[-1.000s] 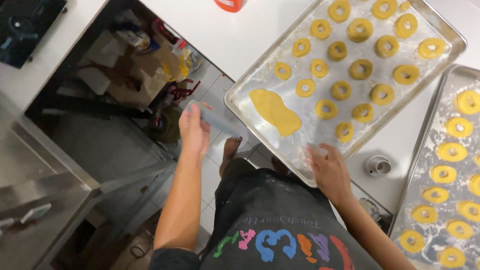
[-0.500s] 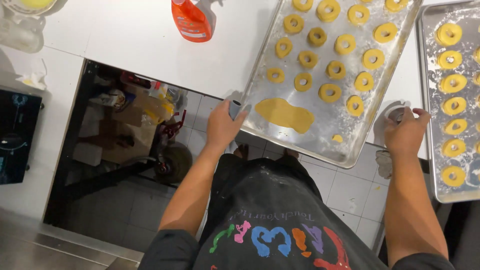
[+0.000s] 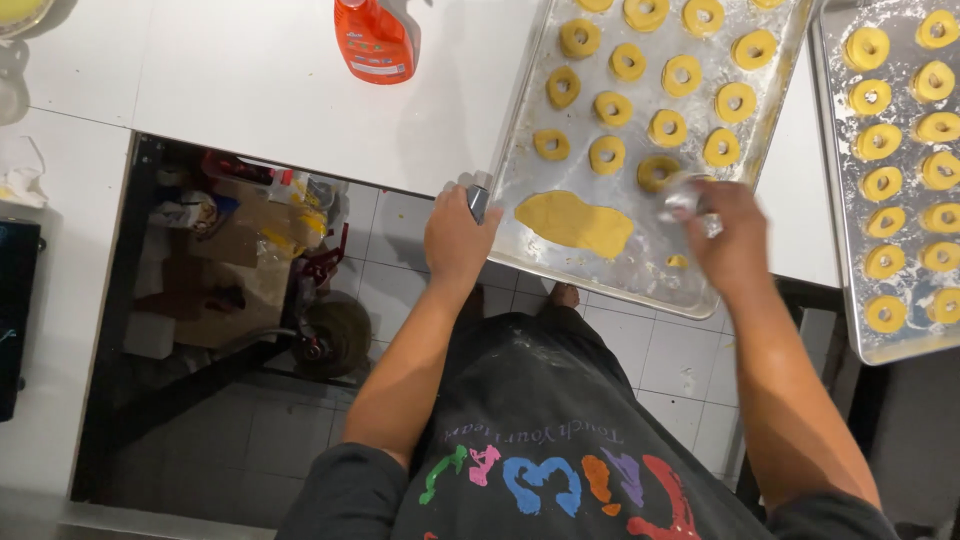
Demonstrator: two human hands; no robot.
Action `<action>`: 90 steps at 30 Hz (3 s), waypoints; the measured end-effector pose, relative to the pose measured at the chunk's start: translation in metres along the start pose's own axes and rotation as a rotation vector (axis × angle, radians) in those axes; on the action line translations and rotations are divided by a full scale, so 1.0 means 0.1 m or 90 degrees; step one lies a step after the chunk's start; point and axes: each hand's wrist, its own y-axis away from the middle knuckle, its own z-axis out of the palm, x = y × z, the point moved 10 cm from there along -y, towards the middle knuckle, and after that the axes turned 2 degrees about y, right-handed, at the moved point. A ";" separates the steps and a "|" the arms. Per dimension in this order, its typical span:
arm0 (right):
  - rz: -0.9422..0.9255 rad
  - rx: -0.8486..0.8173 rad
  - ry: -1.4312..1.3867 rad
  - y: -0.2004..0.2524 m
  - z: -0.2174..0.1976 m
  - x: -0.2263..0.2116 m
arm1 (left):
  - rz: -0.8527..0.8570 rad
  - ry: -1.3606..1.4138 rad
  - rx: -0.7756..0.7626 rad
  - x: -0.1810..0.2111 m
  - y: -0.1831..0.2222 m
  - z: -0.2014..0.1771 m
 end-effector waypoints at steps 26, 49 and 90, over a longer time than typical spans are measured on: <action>-0.660 -0.158 0.344 -0.05 2.04 -0.89 | 0.000 0.096 -0.087 -0.38 0.04 0.29; -0.486 -0.006 0.438 0.12 2.06 -0.92 | 0.121 0.047 -0.028 -0.33 0.09 0.22; 0.291 0.067 0.131 0.46 0.06 0.14 | 0.131 -0.052 -0.032 0.24 0.33 0.02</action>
